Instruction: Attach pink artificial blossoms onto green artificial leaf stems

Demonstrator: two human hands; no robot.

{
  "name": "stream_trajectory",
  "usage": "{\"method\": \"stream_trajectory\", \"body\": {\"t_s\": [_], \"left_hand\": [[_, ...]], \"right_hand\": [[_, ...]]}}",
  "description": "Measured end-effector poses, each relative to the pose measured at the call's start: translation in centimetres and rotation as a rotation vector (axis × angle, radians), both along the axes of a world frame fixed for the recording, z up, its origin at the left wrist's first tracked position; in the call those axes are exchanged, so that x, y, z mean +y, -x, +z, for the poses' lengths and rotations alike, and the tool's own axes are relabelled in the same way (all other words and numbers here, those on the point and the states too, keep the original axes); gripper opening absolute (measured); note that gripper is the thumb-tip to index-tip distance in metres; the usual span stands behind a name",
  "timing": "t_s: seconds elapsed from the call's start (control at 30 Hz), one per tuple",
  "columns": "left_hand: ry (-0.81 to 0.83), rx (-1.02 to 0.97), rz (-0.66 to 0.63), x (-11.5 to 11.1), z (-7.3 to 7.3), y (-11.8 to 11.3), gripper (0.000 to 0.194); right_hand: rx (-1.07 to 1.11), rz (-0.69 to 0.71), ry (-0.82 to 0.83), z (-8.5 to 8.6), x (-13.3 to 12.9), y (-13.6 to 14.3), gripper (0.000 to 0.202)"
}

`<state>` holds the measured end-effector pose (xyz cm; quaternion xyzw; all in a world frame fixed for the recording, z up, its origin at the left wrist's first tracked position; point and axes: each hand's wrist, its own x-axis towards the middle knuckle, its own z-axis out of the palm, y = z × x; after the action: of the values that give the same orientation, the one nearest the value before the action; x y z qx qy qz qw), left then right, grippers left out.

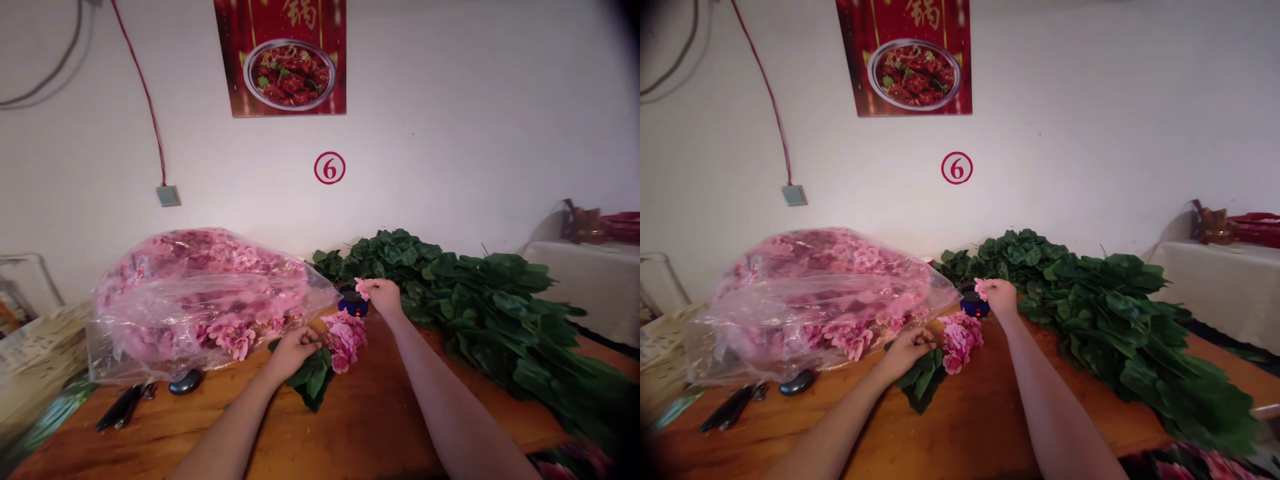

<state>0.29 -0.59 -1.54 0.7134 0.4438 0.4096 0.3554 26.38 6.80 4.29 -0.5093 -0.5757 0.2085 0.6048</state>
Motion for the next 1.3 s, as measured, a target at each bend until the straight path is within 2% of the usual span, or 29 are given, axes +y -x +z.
{"method": "stream_trajectory", "body": {"t_s": [0.27,0.53,0.67,0.9,1.13,1.3], "left_hand": [[0.003,0.040,0.004,-0.1,-0.1,0.0,0.024],[-0.027,0.082,0.010,-0.3,0.4,0.0,0.025],[-0.071,0.103,0.033,-0.4,0.5,0.1,0.025],[-0.069,0.133,0.000,-0.4,0.7,0.4,0.010],[0.075,0.024,-0.102,-0.5,0.8,0.3,0.013],[0.032,0.052,-0.063,-0.7,0.7,0.2,0.015]], "right_hand": [[-0.067,-0.001,-0.010,-0.2,0.0,0.6,0.022],[-0.076,-0.074,-0.055,0.7,-0.8,0.5,0.022],[-0.059,-0.096,-0.029,1.0,-1.1,0.4,0.019],[-0.070,-0.160,0.033,0.8,-1.1,0.0,0.018],[-0.103,-0.152,0.082,0.9,-1.3,-0.6,0.018],[-0.077,-0.134,0.128,0.6,-1.2,-1.4,0.019]]}}
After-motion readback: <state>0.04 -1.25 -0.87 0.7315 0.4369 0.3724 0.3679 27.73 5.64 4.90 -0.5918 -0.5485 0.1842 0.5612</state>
